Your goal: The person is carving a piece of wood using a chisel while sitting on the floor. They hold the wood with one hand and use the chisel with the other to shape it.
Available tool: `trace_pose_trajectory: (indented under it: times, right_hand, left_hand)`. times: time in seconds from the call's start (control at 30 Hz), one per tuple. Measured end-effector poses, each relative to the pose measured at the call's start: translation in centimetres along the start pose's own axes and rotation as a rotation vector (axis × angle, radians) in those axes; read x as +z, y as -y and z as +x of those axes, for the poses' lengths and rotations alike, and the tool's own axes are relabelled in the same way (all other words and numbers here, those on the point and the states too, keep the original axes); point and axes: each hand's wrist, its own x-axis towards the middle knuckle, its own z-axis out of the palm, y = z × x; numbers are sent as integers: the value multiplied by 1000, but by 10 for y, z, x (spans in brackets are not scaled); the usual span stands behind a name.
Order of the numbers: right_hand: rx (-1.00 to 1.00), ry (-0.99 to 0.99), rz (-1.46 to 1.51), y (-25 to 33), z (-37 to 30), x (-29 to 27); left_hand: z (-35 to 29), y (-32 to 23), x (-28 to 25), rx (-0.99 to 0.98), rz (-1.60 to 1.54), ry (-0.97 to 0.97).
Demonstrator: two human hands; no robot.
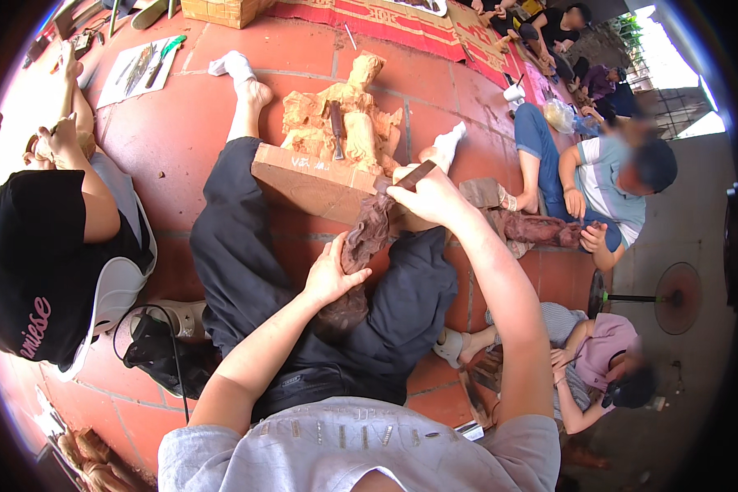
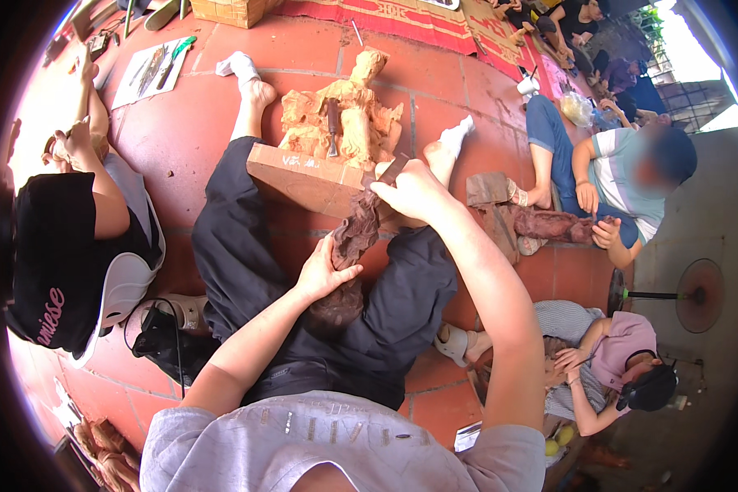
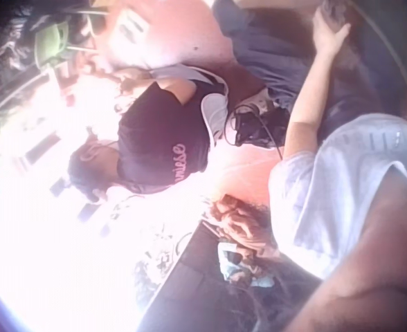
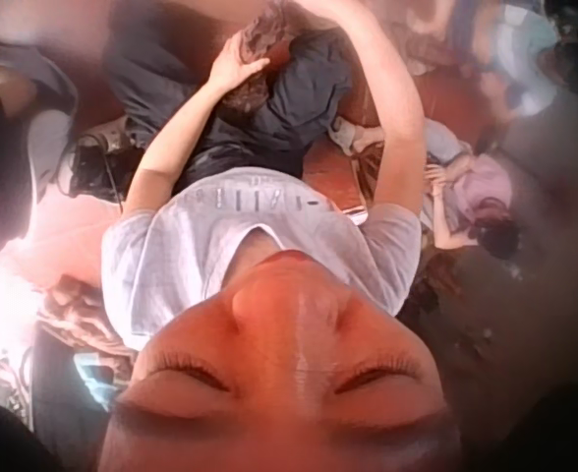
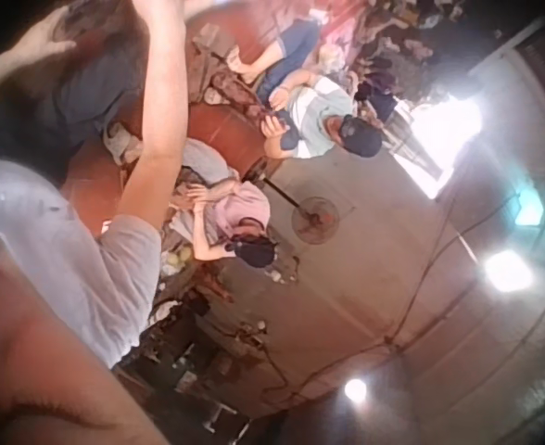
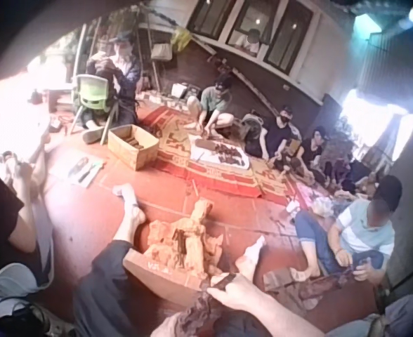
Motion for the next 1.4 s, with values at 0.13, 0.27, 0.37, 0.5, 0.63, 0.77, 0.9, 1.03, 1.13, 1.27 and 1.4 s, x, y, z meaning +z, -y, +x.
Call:
trace_pose_trajectory:
  times: [0.13,0.27,0.37,0.5,0.63,0.77,0.9,1.03,1.13,1.27,1.4]
  right_hand:
    - [-314,-115,-299,-31,-6,29]
    - [4,0,-201,-10,12,14]
    - [38,27,-161,3,11,10]
    - [4,-34,-223,-9,7,25]
    - [27,-65,-58,10,5,10]
    - [-110,-191,-197,0,-7,28]
    - [15,-107,-112,0,5,15]
    - [-98,-188,-138,-4,1,24]
    - [-92,-257,-122,-5,-3,31]
    - [116,-60,-22,7,5,9]
    - [31,-260,-90,9,-7,38]
  left_hand:
    - [1,0,6,40,-11,12]
    - [-1,0,3,13,-9,-3]
    - [0,-2,-1,0,-10,12]
    - [-1,-1,1,22,-31,4]
    - [-4,-3,-1,12,-47,2]
    - [1,-4,1,14,-33,39]
    - [-4,-8,-4,-43,9,57]
    - [-1,-9,-4,-35,-1,54]
    - [-1,-14,-4,-51,10,73]
    - [-6,-11,-1,-49,25,-7]
    - [-3,-7,2,-24,-10,22]
